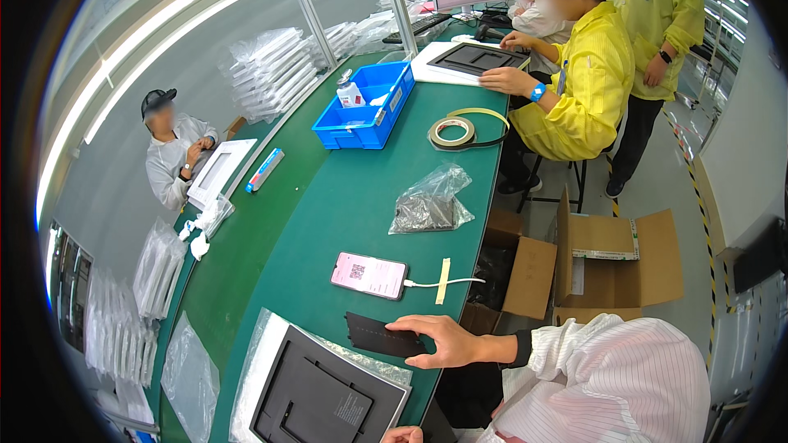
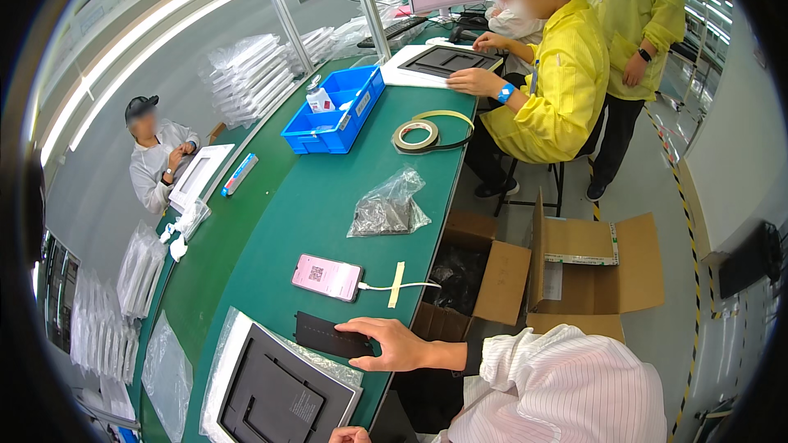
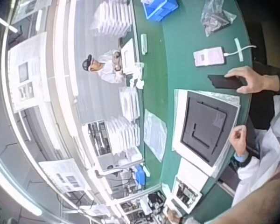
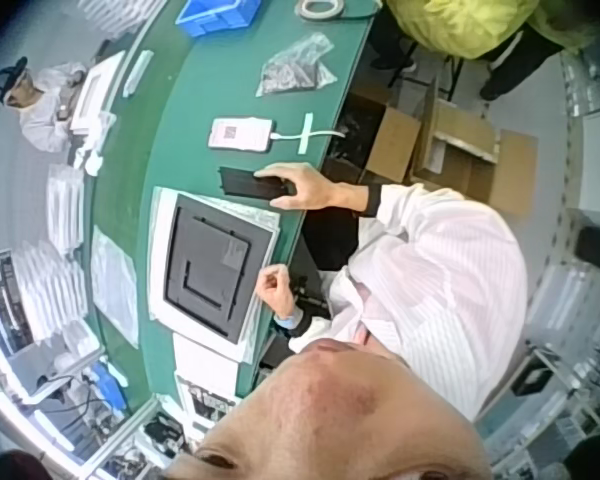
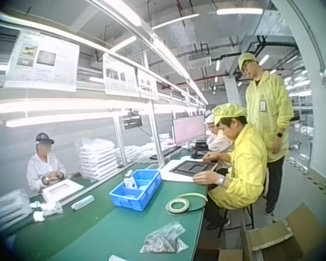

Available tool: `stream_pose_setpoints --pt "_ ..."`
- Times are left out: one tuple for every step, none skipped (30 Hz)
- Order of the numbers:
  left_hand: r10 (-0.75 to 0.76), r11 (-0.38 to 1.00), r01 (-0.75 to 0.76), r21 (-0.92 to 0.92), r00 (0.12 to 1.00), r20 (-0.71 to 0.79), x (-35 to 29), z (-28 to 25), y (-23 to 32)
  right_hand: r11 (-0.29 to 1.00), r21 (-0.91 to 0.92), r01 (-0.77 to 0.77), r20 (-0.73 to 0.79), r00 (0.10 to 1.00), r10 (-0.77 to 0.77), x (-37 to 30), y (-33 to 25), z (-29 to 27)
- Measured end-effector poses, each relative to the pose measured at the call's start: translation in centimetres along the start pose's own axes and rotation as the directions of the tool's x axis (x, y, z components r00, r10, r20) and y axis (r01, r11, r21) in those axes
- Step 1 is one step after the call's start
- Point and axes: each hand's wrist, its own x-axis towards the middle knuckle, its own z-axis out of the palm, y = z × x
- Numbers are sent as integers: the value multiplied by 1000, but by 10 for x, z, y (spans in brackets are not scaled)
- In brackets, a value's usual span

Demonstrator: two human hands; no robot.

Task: The recorder is assembling and packaging electronic components, including placing items into a plastic bag and boxes.

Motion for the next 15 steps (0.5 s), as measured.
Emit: stream_pose_setpoints --pt "1 1000 -1 -1 1000 2 1 0 0 1000 2 -6 0 1000 6 0 0 -1" --pt "0 1000 0 -3 1000 5 1 1 -1 1000 0 -8 -2 1000 8 0 0 -1" --pt "-6 1000 6 -4 1000 3 2 1 -2 1000 2 -11 -2 1000 11 0 1 -2" --pt "-7 1000 7 -2 1000 -4 1 0 -2 1000 7 -8 0 1000 8 1 0 -1" --pt "-5 1000 5 -2 1000 -7 0 -1 -2 1000 8 -5 0 1000 5 1 -1 0" --pt "1 1000 -1 2 1000 -7 -1 -2 -1 1000 7 1 1 1000 -1 1 -1 1" --pt "3 1000 -3 5 1000 -5 0 -2 -1 1000 4 2 0 1000 -2 1 0 1" --pt "2 1000 -2 5 1000 -4 1 -1 -1 1000 4 1 -1 1000 -1 1 0 1" --pt "-2 1000 2 -3 1000 -6 1 -1 -1 1000 6 -3 2 1000 3 2 0 1" --pt "-7 1000 7 -12 1000 -7 1 -1 -2 1000 6 -8 4 1000 8 2 0 0" --pt "-8 1000 8 -13 1000 -5 2 0 -2 1000 6 -9 3 1000 9 2 1 0" --pt "-6 1000 6 -8 1000 -6 2 0 -2 1000 4 -6 1 1000 6 2 1 0" --pt "-5 1000 5 -3 1000 -8 2 -1 -3 1000 3 -3 -1 1000 3 1 1 0" --pt "-6 1000 6 -3 1000 -8 1 -1 -3 1000 3 -4 -1 1000 4 1 1 0" --pt "-8 1000 8 1 1000 -14 1 0 -2 1000 4 -1 0 1000 1 1 1 0"
